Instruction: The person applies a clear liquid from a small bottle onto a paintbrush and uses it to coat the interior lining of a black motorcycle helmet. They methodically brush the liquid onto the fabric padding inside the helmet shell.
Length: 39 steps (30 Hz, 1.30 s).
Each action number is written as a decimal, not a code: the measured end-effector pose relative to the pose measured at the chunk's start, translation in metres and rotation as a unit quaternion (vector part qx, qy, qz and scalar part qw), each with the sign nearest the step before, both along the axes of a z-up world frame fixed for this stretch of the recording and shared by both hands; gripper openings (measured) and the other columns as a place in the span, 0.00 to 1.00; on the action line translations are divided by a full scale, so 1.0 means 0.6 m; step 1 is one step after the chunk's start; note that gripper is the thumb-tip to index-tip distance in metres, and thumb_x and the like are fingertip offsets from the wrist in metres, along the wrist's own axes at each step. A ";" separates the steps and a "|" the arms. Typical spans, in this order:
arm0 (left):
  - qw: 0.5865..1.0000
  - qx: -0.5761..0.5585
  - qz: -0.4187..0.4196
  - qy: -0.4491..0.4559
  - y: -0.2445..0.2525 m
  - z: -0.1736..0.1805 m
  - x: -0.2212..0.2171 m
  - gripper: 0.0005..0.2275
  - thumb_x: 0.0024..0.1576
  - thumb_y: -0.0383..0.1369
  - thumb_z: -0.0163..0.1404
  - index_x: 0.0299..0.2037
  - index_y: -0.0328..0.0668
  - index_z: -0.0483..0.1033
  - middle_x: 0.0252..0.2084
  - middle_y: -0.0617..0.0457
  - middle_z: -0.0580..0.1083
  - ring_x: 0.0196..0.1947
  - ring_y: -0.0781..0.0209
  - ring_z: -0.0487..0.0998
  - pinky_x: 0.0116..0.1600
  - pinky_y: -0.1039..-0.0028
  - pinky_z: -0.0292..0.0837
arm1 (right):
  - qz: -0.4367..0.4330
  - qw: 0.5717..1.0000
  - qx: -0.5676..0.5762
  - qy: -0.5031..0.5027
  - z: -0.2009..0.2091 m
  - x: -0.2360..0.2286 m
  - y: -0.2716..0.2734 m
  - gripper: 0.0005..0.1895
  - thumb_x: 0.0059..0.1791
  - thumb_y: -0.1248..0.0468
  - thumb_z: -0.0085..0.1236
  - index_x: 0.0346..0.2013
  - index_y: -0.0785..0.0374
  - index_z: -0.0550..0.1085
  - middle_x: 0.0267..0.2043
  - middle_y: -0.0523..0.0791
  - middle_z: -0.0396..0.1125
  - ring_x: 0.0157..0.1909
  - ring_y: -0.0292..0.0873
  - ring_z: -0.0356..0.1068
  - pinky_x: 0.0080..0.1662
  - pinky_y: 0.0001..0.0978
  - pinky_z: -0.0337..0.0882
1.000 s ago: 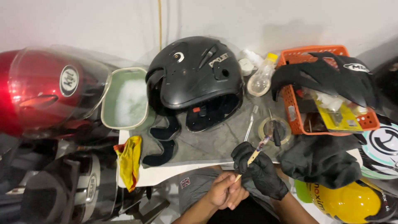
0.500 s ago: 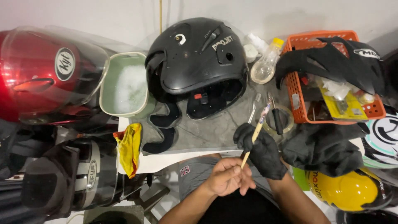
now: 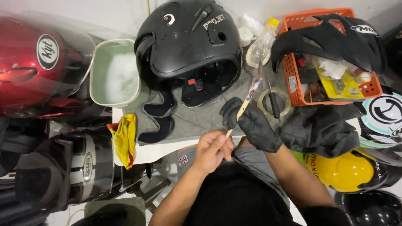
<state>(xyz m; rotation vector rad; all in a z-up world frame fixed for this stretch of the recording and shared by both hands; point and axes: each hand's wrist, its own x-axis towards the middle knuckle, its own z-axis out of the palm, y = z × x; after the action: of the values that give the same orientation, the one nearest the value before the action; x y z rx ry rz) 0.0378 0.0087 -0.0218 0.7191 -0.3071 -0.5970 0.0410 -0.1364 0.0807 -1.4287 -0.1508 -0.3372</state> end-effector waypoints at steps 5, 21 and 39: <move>0.996 -0.082 -0.030 0.034 0.003 0.007 -0.014 0.13 0.62 0.27 0.48 0.48 0.14 0.72 0.29 0.27 0.77 0.26 0.57 0.78 0.33 0.80 0.70 | 0.023 0.998 -0.032 -0.051 0.003 0.008 -0.001 0.13 0.57 0.63 0.50 0.37 0.69 0.78 0.39 0.49 0.73 0.43 0.41 0.69 0.51 0.37 0.74; 0.993 -0.098 0.071 0.014 -0.004 0.065 -0.026 0.22 0.70 0.34 0.38 0.19 0.40 0.65 0.05 0.53 0.59 0.07 0.65 0.58 0.25 0.79 0.53 | 0.045 0.996 -0.019 -0.076 0.026 0.007 0.021 0.12 0.59 0.65 0.49 0.36 0.68 0.76 0.37 0.46 0.72 0.40 0.38 0.68 0.51 0.34 0.72; 0.998 -0.055 -0.036 0.016 -0.016 -0.018 -0.031 0.11 0.66 0.28 0.44 0.44 0.20 0.70 0.17 0.37 0.71 0.11 0.65 0.66 0.21 0.85 0.61 | -0.001 0.990 -0.132 -0.048 -0.002 -0.021 -0.022 0.10 0.56 0.66 0.53 0.35 0.68 0.79 0.40 0.49 0.75 0.43 0.43 0.74 0.50 0.38 0.74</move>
<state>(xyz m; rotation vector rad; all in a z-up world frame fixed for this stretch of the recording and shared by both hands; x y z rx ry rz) 0.0193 -0.0012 -0.0325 0.5935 -0.3356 -0.6545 0.0286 -0.1494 0.0794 -1.6748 -0.2797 -0.3986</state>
